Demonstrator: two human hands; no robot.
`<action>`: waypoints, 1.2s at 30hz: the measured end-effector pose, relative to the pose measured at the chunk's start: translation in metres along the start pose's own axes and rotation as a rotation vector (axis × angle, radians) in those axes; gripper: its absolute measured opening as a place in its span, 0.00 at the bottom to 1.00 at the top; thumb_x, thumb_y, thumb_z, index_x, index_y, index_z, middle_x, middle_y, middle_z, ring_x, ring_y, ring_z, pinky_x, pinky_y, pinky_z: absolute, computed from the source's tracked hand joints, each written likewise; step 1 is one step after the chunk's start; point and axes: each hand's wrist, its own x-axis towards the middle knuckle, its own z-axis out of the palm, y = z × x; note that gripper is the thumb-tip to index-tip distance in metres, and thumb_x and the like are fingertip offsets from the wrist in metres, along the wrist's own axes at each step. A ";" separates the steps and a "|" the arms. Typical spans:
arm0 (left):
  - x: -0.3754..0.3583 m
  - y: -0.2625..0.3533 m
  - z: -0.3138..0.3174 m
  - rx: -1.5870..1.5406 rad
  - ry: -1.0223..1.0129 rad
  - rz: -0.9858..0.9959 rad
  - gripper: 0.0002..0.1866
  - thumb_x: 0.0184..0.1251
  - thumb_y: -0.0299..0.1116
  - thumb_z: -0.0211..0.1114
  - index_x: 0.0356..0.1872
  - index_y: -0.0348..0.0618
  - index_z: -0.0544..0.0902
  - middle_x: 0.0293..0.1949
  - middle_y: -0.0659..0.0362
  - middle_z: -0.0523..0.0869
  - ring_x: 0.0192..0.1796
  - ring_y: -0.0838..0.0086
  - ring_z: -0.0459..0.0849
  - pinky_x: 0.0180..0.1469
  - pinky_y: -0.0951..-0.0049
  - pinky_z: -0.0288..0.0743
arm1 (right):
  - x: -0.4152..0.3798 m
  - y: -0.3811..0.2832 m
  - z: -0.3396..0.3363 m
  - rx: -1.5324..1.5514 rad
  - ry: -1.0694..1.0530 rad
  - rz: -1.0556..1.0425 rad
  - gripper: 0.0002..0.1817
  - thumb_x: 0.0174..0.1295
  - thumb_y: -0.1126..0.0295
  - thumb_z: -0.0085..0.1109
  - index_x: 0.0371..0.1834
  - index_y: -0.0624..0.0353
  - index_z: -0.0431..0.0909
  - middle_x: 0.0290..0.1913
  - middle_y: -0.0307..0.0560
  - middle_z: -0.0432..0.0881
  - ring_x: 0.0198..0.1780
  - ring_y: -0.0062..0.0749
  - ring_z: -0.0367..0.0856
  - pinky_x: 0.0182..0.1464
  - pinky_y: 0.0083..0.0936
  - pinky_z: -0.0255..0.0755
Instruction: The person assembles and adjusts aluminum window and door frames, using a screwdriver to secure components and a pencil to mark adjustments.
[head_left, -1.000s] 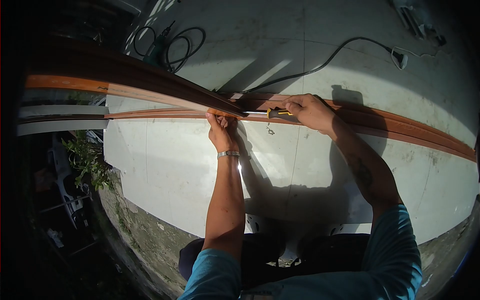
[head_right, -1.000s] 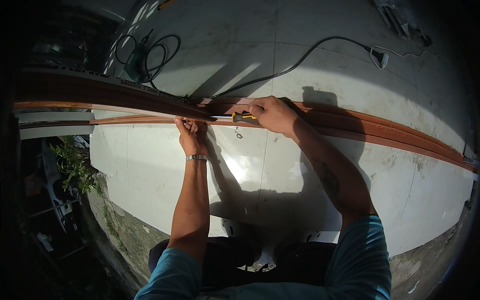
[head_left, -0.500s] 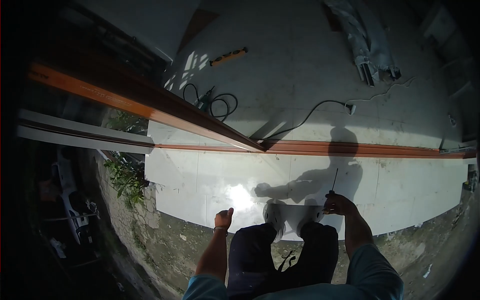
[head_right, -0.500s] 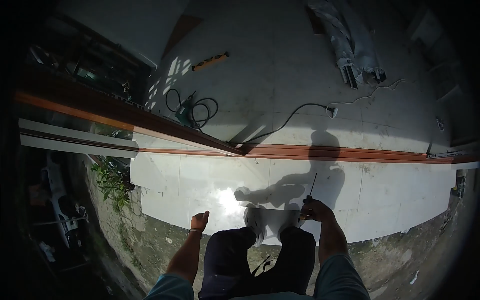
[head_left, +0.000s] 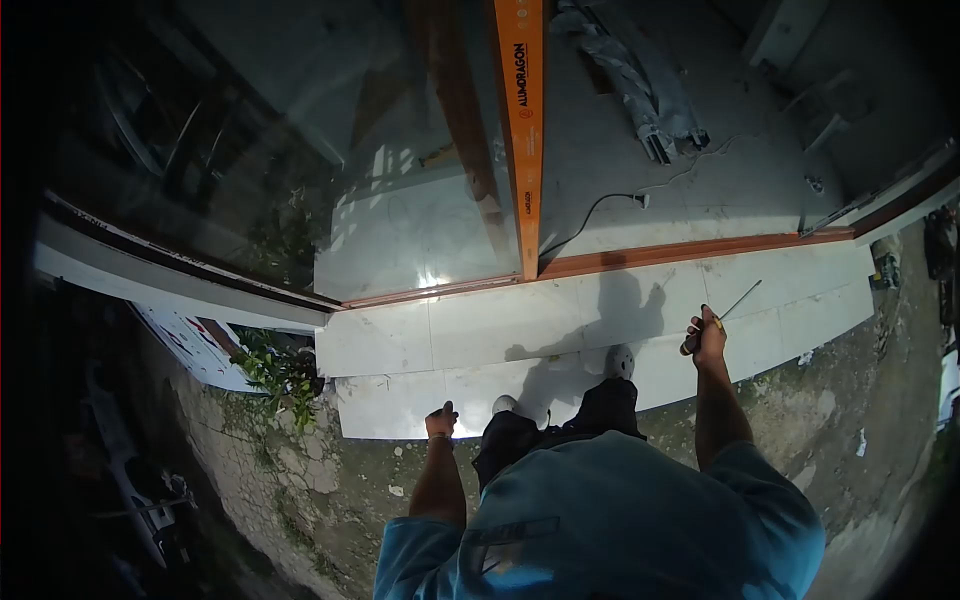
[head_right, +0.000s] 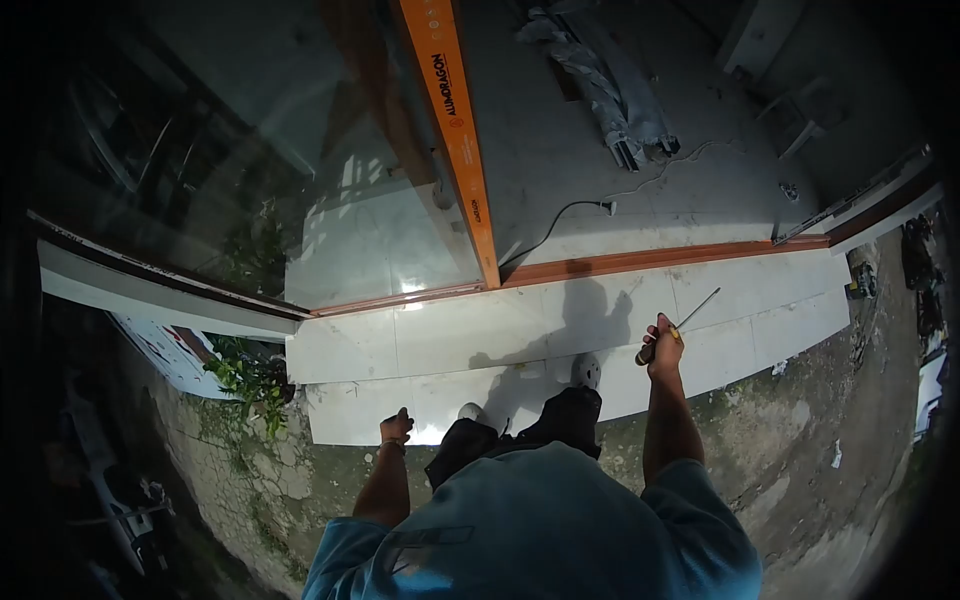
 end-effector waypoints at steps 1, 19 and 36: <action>-0.006 0.024 -0.024 -0.045 0.083 0.102 0.22 0.59 0.46 0.63 0.27 0.30 0.83 0.22 0.53 0.85 0.24 0.71 0.81 0.31 0.68 0.73 | -0.038 -0.043 0.063 0.001 -0.126 -0.002 0.17 0.65 0.61 0.55 0.54 0.55 0.72 0.36 0.41 0.76 0.32 0.28 0.73 0.30 0.23 0.68; -0.086 -0.165 -0.048 -0.227 0.044 -0.298 0.16 0.61 0.46 0.57 0.27 0.43 0.79 0.26 0.57 0.84 0.24 0.70 0.78 0.27 0.65 0.66 | -0.263 -0.313 0.398 -0.195 -0.882 -0.717 0.29 0.61 0.63 0.59 0.64 0.61 0.64 0.48 0.50 0.79 0.49 0.33 0.79 0.49 0.29 0.74; -0.099 -0.049 -0.049 -0.467 0.079 -0.138 0.14 0.61 0.40 0.61 0.25 0.37 0.78 0.20 0.57 0.81 0.15 0.75 0.74 0.14 0.76 0.57 | -0.281 -0.318 0.385 -0.213 -0.851 -0.720 0.21 0.60 0.67 0.58 0.58 0.58 0.71 0.46 0.47 0.80 0.47 0.32 0.80 0.47 0.26 0.73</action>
